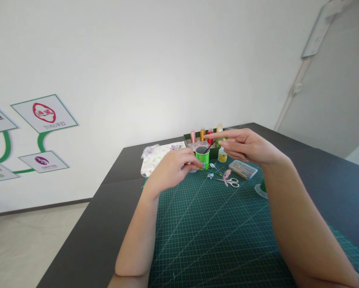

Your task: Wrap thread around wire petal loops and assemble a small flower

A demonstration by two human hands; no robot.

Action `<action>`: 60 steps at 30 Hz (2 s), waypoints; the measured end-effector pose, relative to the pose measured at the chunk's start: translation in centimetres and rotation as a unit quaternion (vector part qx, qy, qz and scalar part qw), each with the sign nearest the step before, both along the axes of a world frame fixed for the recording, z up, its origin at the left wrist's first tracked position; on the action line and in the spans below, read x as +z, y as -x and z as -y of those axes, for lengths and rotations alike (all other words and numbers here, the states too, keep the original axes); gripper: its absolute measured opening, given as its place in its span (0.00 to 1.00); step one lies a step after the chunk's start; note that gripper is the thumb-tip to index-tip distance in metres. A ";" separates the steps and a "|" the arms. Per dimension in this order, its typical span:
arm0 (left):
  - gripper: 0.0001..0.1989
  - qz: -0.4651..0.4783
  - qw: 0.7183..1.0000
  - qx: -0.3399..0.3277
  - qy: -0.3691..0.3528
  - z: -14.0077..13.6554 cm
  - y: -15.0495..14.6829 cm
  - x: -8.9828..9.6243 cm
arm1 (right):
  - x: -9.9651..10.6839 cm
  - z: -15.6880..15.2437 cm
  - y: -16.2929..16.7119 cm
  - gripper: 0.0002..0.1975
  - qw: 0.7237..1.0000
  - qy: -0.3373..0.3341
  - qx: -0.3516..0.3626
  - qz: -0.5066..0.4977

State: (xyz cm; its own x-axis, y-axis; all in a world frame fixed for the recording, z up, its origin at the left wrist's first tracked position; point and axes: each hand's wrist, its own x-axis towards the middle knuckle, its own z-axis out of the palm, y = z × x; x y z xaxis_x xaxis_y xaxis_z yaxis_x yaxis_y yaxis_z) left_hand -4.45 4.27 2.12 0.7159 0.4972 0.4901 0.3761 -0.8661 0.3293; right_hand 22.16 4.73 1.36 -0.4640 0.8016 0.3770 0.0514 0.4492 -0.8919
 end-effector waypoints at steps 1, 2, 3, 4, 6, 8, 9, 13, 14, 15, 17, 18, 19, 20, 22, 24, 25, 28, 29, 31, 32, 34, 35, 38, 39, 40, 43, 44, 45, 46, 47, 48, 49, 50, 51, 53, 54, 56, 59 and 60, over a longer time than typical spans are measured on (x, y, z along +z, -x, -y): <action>0.09 0.004 1.000 -0.002 0.000 0.0 0.0 0.0 | 0.0 -0.1 0.1 0.22 1.000 -0.003 -0.007 0.005; 0.09 0.009 1.000 -0.004 0.000 0.0 0.0 0.0 | 0.0 -0.1 0.1 0.22 1.000 -0.005 -0.013 0.011; 0.09 0.014 1.000 -0.006 -0.001 0.0 0.0 0.0 | 0.0 -0.2 0.1 0.23 1.000 -0.008 -0.019 0.018; 0.09 0.019 1.000 -0.008 -0.002 0.0 0.1 0.0 | -0.1 -0.3 0.2 0.23 0.999 -0.011 -0.024 0.025; 0.08 0.031 0.999 -0.008 0.000 0.0 0.1 -0.1 | -0.1 -0.5 0.3 0.23 0.998 -0.014 -0.034 0.041; 0.07 0.044 0.999 -0.003 0.007 0.1 0.1 -0.1 | -0.1 -0.6 0.4 0.22 0.997 -0.018 -0.045 0.060; 0.07 0.051 0.999 -0.001 0.011 0.1 0.1 -0.1 | 0.0 -0.7 0.4 0.22 0.996 -0.020 -0.050 0.070; 0.06 0.084 0.996 0.008 0.010 0.2 0.1 0.0 | 0.1 -0.8 0.6 0.21 0.991 -0.014 -0.062 0.118; 0.06 0.093 0.996 0.013 0.007 0.2 0.1 0.1 | 0.1 -0.9 0.7 0.21 0.990 -0.010 -0.061 0.127; 0.06 0.102 0.995 0.018 0.006 0.3 0.1 0.1 | 0.1 -0.9 0.7 0.21 0.989 -0.007 -0.060 0.133; 0.05 0.121 0.992 0.027 0.006 0.4 0.1 0.2 | 0.0 -1.1 0.8 0.21 0.989 -0.004 -0.053 0.138; 0.05 0.130 0.991 0.030 0.006 0.4 0.1 0.2 | 0.0 -1.1 0.9 0.21 0.989 -0.002 -0.047 0.139; 0.05 0.139 0.990 0.033 0.007 0.4 0.1 0.2 | 0.0 -1.1 0.9 0.22 0.989 -0.001 -0.042 0.139; 0.05 0.147 0.989 0.035 0.006 0.5 0.1 0.3 | 0.0 -1.2 1.0 0.22 0.989 0.001 -0.037 0.142; 0.04 0.160 0.986 0.041 0.003 0.5 0.1 0.4 | 0.0 -1.2 1.2 0.22 0.987 0.001 -0.032 0.154; 0.04 0.174 0.984 0.048 0.000 0.5 0.1 0.4 | -0.1 -1.3 1.3 0.22 0.985 0.002 -0.033 0.168; 0.03 0.180 0.982 0.051 -0.002 0.5 0.1 0.4 | -0.2 -1.3 1.3 0.22 0.985 0.003 -0.032 0.172; 0.02 0.193 0.979 0.063 -0.005 0.5 0.1 0.4 | -0.4 -1.5 1.4 0.23 0.984 -0.003 -0.016 0.175; 0.02 0.196 0.978 0.066 -0.004 0.4 0.1 0.4 | -0.4 -1.5 1.4 0.23 0.984 -0.007 -0.005 0.177; 0.03 0.204 0.977 0.067 -0.002 0.4 0.2 0.4 | -0.3 -1.4 1.6 0.22 0.983 -0.014 0.017 0.181; 0.03 0.208 0.976 0.064 -0.001 0.4 0.2 0.4 | -0.2 -1.3 1.6 0.21 0.983 -0.014 0.025 0.183; 0.03 0.214 0.975 0.059 0.000 0.4 0.1 0.4 | -0.1 -1.1 1.8 0.20 0.981 -0.010 0.036 0.190; 0.03 0.216 0.975 0.058 0.001 0.4 0.1 0.4 | -0.1 -1.1 1.8 0.19 0.980 -0.008 0.038 0.197; 0.04 0.220 0.974 0.053 0.002 0.5 0.1 0.4 | -0.1 -1.0 1.9 0.17 0.975 -0.009 0.038 0.221; 0.05 0.221 0.974 0.050 0.002 0.5 0.1 0.5 | -0.1 -1.0 1.8 0.16 0.973 -0.013 0.038 0.227; 0.05 0.221 0.974 0.049 0.002 0.5 0.1 0.5 | -0.1 -1.0 1.8 0.17 0.972 -0.017 0.039 0.233; 0.07 0.216 0.975 0.055 0.002 0.5 0.2 0.5 | 0.0 -0.8 1.7 0.20 0.966 -0.022 0.041 0.254; 0.07 0.216 0.975 0.058 0.003 0.5 0.2 0.5 | 0.0 -0.8 1.7 0.21 0.964 -0.019 0.041 0.262; 0.06 0.216 0.974 0.062 0.004 0.5 0.2 0.5 | 0.1 -0.7 1.7 0.22 0.963 -0.015 0.041 0.267; 0.06 0.218 0.974 0.063 0.005 0.5 0.2 0.5 | 0.1 -0.7 1.7 0.23 0.962 -0.012 0.041 0.270; 0.06 0.220 0.973 0.064 0.007 0.5 0.2 0.5 | 0.1 -0.6 1.7 0.24 0.962 -0.008 0.043 0.270; 0.06 0.222 0.973 0.065 0.010 0.6 0.2 0.5 | 0.1 -0.5 1.7 0.24 0.963 -0.005 0.044 0.268; 0.06 0.224 0.972 0.067 0.012 0.6 0.2 0.4 | 0.2 -0.5 1.7 0.25 0.963 -0.001 0.044 0.266; 0.06 0.226 0.972 0.069 0.014 0.6 0.2 0.4 | 0.2 -0.4 1.7 0.25 0.963 0.003 0.042 0.265; 0.06 0.228 0.971 0.071 0.015 0.6 0.2 0.4 | 0.2 -0.4 1.7 0.25 0.963 0.008 0.040 0.266; 0.06 0.231 0.970 0.076 0.014 0.5 0.2 0.4 | 0.2 -0.3 1.6 0.26 0.962 0.014 0.036 0.271; 0.06 0.232 0.969 0.078 0.012 0.5 0.2 0.4 | 0.2 -0.3 1.6 0.26 0.961 0.016 0.036 0.274; 0.06 0.234 0.969 0.081 0.012 0.4 0.2 0.3 | 0.3 -0.3 1.6 0.26 0.960 0.017 0.037 0.279; 0.04 0.247 0.966 0.075 0.017 0.2 0.2 0.3 | 0.3 -0.2 1.6 0.27 0.958 0.017 0.038 0.284; 0.04 0.251 0.965 0.072 0.019 0.2 0.2 0.3 | 0.3 -0.1 1.6 0.27 0.958 0.016 0.038 0.285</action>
State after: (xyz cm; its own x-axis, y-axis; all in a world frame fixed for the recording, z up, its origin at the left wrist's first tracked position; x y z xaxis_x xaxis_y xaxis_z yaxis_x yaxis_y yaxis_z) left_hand -4.65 4.09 2.39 0.3146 0.5985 0.7368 0.2762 -0.8003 0.5322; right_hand 20.57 4.88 1.70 -0.6448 0.7640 0.0217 0.5017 0.4445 -0.7421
